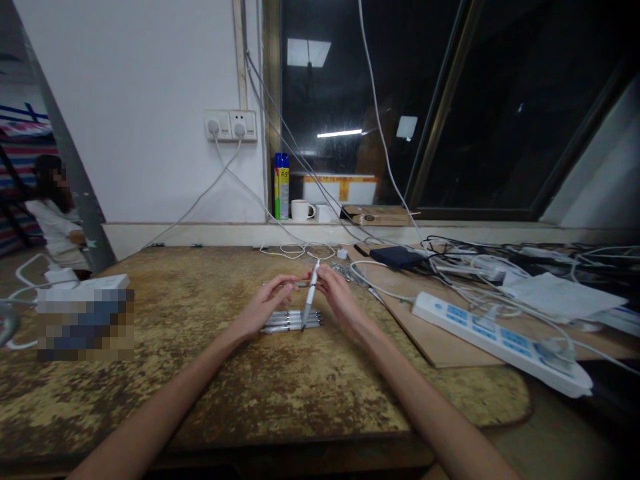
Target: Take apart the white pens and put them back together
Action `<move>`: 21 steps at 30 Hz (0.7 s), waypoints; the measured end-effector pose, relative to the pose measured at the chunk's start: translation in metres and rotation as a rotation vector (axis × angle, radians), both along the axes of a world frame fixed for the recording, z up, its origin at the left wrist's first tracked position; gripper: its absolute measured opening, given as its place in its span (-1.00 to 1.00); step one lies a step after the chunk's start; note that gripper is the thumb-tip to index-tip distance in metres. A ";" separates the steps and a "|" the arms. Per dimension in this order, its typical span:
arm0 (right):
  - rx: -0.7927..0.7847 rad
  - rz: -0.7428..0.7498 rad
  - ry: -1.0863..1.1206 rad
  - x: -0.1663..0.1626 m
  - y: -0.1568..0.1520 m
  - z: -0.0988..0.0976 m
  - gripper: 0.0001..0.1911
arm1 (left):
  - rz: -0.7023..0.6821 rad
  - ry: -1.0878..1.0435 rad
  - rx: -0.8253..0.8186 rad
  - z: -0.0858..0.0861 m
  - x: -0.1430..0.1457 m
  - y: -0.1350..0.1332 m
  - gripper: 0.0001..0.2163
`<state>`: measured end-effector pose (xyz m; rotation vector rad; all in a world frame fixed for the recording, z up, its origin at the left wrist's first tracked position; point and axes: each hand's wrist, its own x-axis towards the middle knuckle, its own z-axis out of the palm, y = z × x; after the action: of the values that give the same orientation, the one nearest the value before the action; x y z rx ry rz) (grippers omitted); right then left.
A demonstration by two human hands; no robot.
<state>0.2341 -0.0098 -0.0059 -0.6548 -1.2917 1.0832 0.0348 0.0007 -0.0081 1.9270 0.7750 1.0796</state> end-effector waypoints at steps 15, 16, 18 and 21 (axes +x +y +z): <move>-0.102 0.120 0.425 0.025 0.001 0.015 -0.68 | 0.189 -0.055 -0.021 -0.007 -0.021 0.026 -0.61; -0.089 0.113 0.418 0.025 0.000 0.015 -0.69 | 0.191 -0.054 -0.021 -0.007 -0.021 0.026 -0.61; -0.074 0.107 0.432 0.024 0.000 0.016 -0.71 | 0.192 -0.049 -0.018 -0.008 -0.022 0.026 -0.62; -0.072 0.114 0.475 0.024 -0.001 0.019 -0.73 | 0.186 -0.046 -0.020 -0.009 -0.023 0.028 -0.61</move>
<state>0.2585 -0.0113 0.0126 -0.3474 -0.8897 1.2905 0.0120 0.0284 -0.0173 1.8341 0.9501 1.2185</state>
